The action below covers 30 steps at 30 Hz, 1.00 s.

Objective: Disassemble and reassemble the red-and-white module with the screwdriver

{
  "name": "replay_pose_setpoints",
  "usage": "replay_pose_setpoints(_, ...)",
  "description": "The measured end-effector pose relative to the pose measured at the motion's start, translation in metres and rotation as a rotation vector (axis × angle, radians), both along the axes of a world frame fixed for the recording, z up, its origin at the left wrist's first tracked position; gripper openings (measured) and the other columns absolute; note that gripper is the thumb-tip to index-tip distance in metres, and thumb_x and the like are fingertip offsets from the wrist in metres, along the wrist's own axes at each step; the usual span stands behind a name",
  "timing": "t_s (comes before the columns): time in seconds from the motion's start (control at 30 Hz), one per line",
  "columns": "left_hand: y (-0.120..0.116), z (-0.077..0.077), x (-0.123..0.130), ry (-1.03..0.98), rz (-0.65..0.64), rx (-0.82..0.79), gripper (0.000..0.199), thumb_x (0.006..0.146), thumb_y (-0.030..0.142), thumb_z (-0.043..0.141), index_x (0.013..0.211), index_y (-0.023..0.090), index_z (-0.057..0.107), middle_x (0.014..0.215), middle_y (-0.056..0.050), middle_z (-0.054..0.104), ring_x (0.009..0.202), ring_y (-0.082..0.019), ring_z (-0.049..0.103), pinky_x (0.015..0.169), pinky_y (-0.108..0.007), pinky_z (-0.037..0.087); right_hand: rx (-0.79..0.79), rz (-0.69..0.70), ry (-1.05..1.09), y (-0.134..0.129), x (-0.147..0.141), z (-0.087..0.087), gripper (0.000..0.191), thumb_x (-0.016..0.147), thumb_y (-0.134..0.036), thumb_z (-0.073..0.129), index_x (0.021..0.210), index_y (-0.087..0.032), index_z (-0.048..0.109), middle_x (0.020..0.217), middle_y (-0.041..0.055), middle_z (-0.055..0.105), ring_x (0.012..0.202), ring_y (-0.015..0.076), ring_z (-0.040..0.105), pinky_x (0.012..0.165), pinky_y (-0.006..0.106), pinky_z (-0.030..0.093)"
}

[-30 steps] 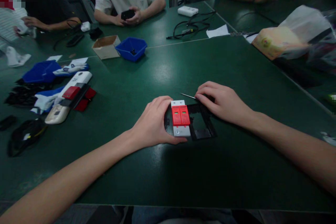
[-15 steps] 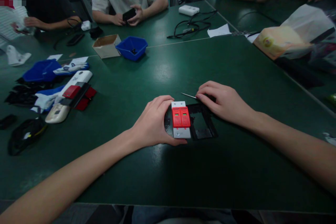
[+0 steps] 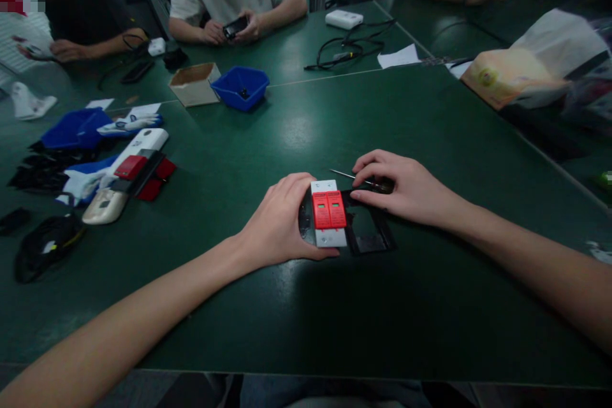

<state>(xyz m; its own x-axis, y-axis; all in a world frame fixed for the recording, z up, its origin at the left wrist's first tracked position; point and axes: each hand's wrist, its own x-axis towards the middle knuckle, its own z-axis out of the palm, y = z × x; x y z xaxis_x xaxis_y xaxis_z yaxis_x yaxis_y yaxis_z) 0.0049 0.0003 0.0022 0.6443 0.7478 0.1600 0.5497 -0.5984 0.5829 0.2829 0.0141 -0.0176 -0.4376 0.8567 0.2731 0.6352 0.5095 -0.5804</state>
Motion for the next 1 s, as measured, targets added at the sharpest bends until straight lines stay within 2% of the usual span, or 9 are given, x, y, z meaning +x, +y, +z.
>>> replay_pose_setpoints(0.1, 0.001, -0.001, -0.001, 0.0, -0.006, -0.007, 0.094, 0.056, 0.058, 0.095, 0.131, 0.018, 0.054, 0.14, -0.019, 0.058, 0.132, -0.04, 0.056, 0.111, -0.059, 0.047, -0.018, 0.006, 0.022, 0.0, -0.001, 0.001, 0.02, 0.091, -0.041, 0.068, 0.081, -0.024, 0.072, 0.113, 0.0075, 0.07, 0.099, 0.028, 0.069, 0.084, 0.046, 0.052)
replay_pose_setpoints(0.2, 0.001, -0.001, -0.002, -0.007, -0.007, -0.029, 0.094, 0.054, 0.061, 0.095, 0.129, 0.021, 0.055, 0.139, -0.017, 0.059, 0.13, -0.04, 0.057, 0.11, -0.06, 0.047, -0.032, -0.025, 0.114, -0.001, -0.003, 0.002, 0.021, 0.091, -0.04, 0.068, 0.077, -0.023, 0.07, 0.11, 0.007, 0.073, 0.095, 0.0256, 0.069, 0.08, 0.042, 0.053)
replay_pose_setpoints(0.3, 0.001, 0.001, -0.002, -0.007, -0.006, -0.037, 0.093, 0.053, 0.059, 0.095, 0.128, 0.022, 0.056, 0.138, -0.016, 0.06, 0.13, -0.04, 0.058, 0.11, -0.061, 0.047, -0.085, -0.133, 0.222, -0.004, -0.007, 0.003, 0.02, 0.091, -0.041, 0.069, 0.082, -0.024, 0.071, 0.099, 0.0055, 0.076, 0.081, 0.0226, 0.069, 0.069, 0.038, 0.052)
replay_pose_setpoints(0.43, 0.001, 0.001, -0.001, 0.005, -0.009, -0.025, 0.093, 0.054, 0.057, 0.096, 0.13, 0.021, 0.055, 0.14, -0.018, 0.059, 0.132, -0.041, 0.057, 0.111, -0.061, 0.046, -0.099, -0.281, 0.328, -0.008, -0.009, 0.007, 0.018, 0.09, -0.042, 0.072, 0.089, -0.024, 0.072, 0.079, 0.0038, 0.073, 0.066, 0.0206, 0.064, 0.057, 0.035, 0.05)
replay_pose_setpoints(0.6, 0.001, 0.001, -0.001, -0.036, -0.008, -0.011, 0.088, 0.061, 0.054, 0.094, 0.131, 0.021, 0.053, 0.139, -0.016, 0.06, 0.132, -0.037, 0.057, 0.111, -0.057, 0.048, 0.047, -0.372, 0.465, -0.011, -0.01, 0.012, 0.011, 0.089, -0.034, 0.075, 0.095, -0.026, 0.072, 0.084, 0.0035, 0.074, 0.067, 0.0197, 0.066, 0.053, 0.033, 0.053)
replay_pose_setpoints(0.73, 0.001, 0.002, -0.002, -0.032, 0.0, -0.039, 0.086, 0.061, 0.054, 0.094, 0.13, 0.022, 0.054, 0.139, -0.016, 0.06, 0.131, -0.038, 0.057, 0.11, -0.058, 0.049, 0.186, -0.43, 0.494, -0.022, -0.018, 0.015, 0.016, 0.089, -0.029, 0.076, 0.105, -0.026, 0.074, 0.096, 0.0043, 0.077, 0.064, 0.0182, 0.066, 0.047, 0.032, 0.053)
replay_pose_setpoints(0.87, 0.002, 0.002, -0.003, -0.018, -0.004, -0.048, 0.089, 0.058, 0.059, 0.093, 0.129, 0.022, 0.056, 0.14, -0.016, 0.059, 0.132, -0.039, 0.057, 0.111, -0.06, 0.048, 0.359, -0.378, 0.426, -0.039, -0.027, 0.021, 0.016, 0.092, -0.025, 0.072, 0.107, -0.029, 0.075, 0.098, 0.0042, 0.076, 0.074, 0.0225, 0.071, 0.056, 0.038, 0.061)
replay_pose_setpoints(1.0, 0.003, -0.001, -0.003, -0.026, 0.002, -0.04, 0.088, 0.057, 0.062, 0.092, 0.127, 0.022, 0.057, 0.138, -0.016, 0.06, 0.129, -0.039, 0.058, 0.11, -0.059, 0.048, 0.516, -0.291, 0.387, -0.048, -0.027, 0.026, 0.025, 0.09, -0.02, 0.071, 0.11, -0.035, 0.072, 0.096, 0.0029, 0.076, 0.075, 0.0238, 0.07, 0.055, 0.039, 0.058)
